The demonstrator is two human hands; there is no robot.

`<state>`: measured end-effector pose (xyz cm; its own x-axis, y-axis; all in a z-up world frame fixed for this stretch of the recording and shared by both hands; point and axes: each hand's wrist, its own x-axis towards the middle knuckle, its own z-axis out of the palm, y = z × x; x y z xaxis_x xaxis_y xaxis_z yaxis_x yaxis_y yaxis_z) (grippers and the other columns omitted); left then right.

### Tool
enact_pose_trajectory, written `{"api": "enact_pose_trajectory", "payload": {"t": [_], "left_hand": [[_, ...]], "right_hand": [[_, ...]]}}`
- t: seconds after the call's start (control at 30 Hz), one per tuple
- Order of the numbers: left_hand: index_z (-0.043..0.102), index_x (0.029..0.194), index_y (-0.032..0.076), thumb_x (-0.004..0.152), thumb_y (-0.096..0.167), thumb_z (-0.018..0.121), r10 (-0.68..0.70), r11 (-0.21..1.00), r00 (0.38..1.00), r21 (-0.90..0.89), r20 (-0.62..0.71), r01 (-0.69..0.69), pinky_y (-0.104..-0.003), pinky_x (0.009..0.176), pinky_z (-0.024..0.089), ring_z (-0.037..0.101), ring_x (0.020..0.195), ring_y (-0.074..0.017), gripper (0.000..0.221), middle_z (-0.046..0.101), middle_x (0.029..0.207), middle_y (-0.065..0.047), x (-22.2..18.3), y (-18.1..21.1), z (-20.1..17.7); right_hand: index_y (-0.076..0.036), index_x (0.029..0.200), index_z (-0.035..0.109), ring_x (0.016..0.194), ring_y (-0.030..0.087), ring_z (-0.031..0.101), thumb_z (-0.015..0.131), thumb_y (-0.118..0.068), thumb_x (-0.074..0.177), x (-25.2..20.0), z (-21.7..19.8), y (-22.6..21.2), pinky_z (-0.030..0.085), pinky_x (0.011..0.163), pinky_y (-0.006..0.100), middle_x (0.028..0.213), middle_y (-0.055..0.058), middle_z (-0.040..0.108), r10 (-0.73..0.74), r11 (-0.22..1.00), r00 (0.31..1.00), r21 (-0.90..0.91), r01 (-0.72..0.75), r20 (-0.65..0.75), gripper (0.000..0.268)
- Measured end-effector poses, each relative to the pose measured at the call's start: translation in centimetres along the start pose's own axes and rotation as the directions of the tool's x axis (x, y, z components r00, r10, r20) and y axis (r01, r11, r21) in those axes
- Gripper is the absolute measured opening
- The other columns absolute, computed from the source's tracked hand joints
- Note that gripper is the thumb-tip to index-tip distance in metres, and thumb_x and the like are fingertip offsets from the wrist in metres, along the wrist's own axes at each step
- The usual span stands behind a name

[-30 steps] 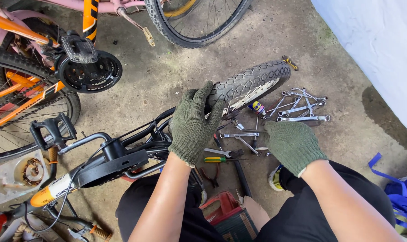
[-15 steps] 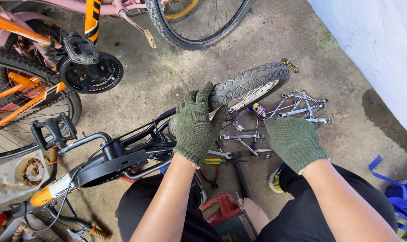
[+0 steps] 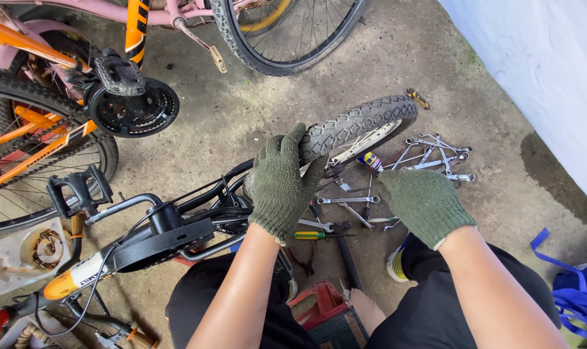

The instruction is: Repairing a bicycle wheel by using wrenches to adjust the axle nuts.

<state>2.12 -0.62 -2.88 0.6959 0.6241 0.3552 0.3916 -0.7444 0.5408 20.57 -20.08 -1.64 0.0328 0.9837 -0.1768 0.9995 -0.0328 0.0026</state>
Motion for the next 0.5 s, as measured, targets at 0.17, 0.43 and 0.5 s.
{"api": "enact_pose_trajectory", "payload": {"t": [0.17, 0.43, 0.5], "left_hand": [[0.054, 0.139, 0.014, 0.088, 0.044, 0.078, -0.017, 0.998, 1.0, 0.053, -0.019, 0.018, -0.053, 0.085, 0.053, 0.066, 0.099, -0.0402, 0.064, 0.06, 0.108, -0.016, 0.0, 0.5, -0.3], [0.053, 0.139, 0.013, 0.089, 0.04, 0.077, -0.01, 0.999, 0.998, 0.03, -0.063, 0.012, -0.054, 0.087, 0.052, 0.065, 0.099, -0.042, 0.061, 0.059, 0.108, -0.016, -0.1, 0.7, 0.1], [0.054, 0.139, 0.013, 0.087, 0.039, 0.079, -0.005, 0.999, 0.998, 0.039, -0.061, 0.007, -0.055, 0.086, 0.052, 0.066, 0.099, -0.0411, 0.063, 0.06, 0.107, -0.016, 0.0, 0.6, 0.2]], "right_hand": [[-0.025, 0.113, 0.07, 0.097, 0.027, 0.071, 0.059, -0.025, 0.088, 0.0, -0.4, 0.3, 0.058, 0.081, 0.042, 0.116, -0.001, 0.072, 0.025, 1.0, 1.0, -0.012, -0.024, 0.017, 0.027], [-0.026, 0.115, 0.071, 0.097, 0.027, 0.071, 0.058, -0.026, 0.089, 1.8, -1.4, -0.6, 0.058, 0.081, 0.042, 0.116, -0.003, 0.073, 0.066, 0.998, 0.997, -0.026, -0.065, 0.041, 0.029], [-0.027, 0.117, 0.071, 0.097, 0.026, 0.071, 0.058, -0.027, 0.09, 1.7, -1.5, -0.6, 0.058, 0.081, 0.042, 0.115, -0.003, 0.073, 0.089, 0.996, 0.995, -0.029, -0.088, 0.046, 0.03]]}}
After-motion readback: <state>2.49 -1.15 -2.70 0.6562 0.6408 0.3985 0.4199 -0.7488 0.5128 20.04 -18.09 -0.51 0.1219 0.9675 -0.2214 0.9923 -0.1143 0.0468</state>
